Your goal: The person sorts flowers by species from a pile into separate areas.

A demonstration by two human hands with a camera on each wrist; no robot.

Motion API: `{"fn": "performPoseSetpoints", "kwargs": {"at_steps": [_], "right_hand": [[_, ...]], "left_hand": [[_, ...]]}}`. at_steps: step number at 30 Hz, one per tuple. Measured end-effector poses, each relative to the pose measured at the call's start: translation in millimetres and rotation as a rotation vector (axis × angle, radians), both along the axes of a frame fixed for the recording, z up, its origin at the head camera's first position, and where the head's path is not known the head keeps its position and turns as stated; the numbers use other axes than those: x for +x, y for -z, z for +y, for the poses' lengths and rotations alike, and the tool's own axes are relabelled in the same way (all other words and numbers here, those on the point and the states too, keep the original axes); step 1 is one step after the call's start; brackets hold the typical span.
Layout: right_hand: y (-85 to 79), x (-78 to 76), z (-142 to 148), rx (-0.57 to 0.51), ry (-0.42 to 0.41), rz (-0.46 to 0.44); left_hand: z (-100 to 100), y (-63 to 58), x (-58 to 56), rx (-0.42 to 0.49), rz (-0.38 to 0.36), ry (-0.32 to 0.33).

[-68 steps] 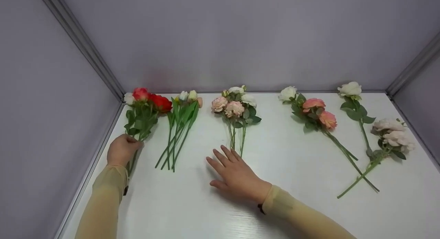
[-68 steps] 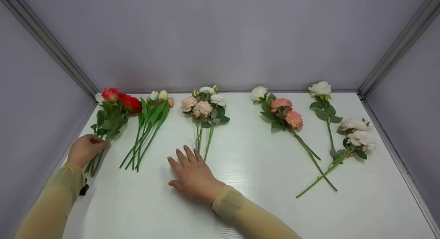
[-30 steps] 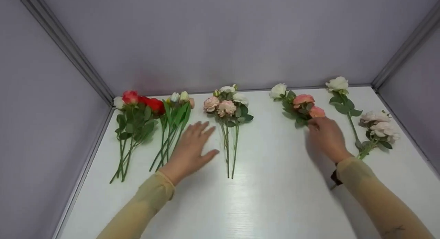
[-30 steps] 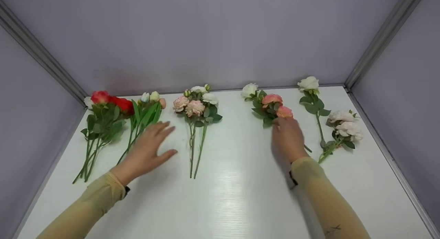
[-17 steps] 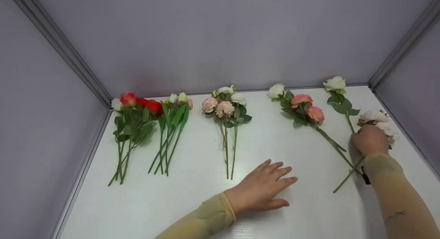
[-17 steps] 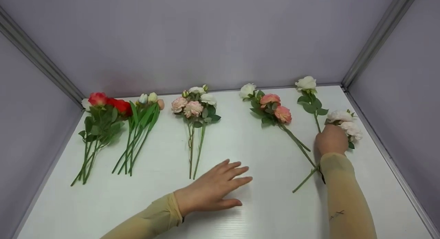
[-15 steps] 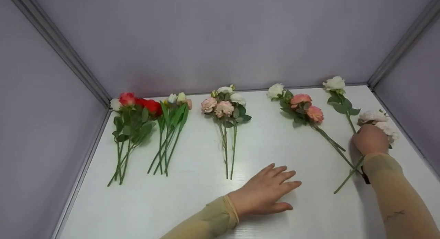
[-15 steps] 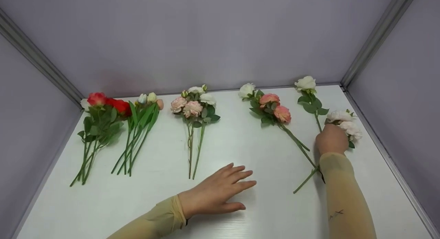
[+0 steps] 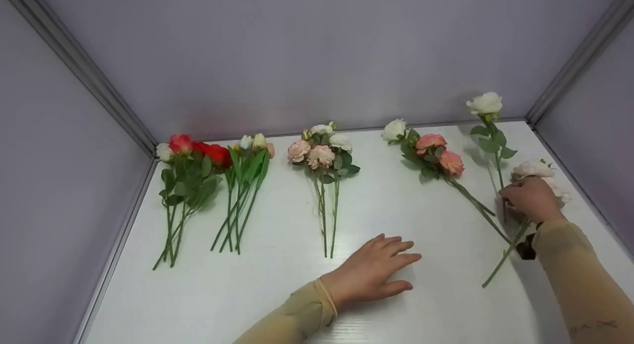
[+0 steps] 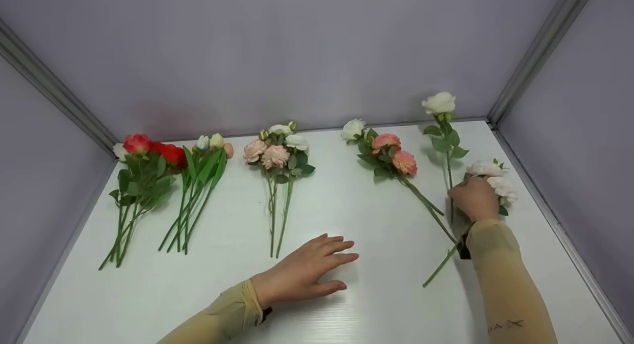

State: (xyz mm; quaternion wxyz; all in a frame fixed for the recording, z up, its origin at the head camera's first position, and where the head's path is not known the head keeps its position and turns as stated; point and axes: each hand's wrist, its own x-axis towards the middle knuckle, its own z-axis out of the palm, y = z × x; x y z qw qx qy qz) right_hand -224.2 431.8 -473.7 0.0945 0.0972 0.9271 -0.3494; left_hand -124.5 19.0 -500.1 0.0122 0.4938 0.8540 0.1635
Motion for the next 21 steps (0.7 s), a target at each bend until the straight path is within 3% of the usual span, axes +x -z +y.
{"fn": "performPoseSetpoints", "kwargs": {"at_steps": [4,6,10,13,17,21], "right_hand": [[-7.4,7.0,-24.8,-0.078,-0.025,-0.006],[-9.4,11.4,-46.1,-0.119,-0.040,-0.009],[-5.1,23.1,-105.0,-0.217,-0.094,0.022],[4.5,35.7,-156.5,-0.306,-0.136,0.064],[18.7,51.4,-218.8,-0.417,-0.199,0.094],[27.1,61.2,-257.0,-0.452,-0.263,0.122]], "left_hand": [[-8.1,-0.1,-9.2,0.154,-0.110,-0.108],[-11.5,-0.7,-15.4,0.272,-0.231,-0.200],[-19.4,-2.4,-31.8,0.561,-0.546,-0.411],[-24.6,-2.5,-47.6,0.777,-0.705,-0.530],[-33.4,-3.2,-65.2,0.991,-0.763,-0.629],[-43.8,-4.5,-73.1,1.145,-0.769,-0.673]]}}
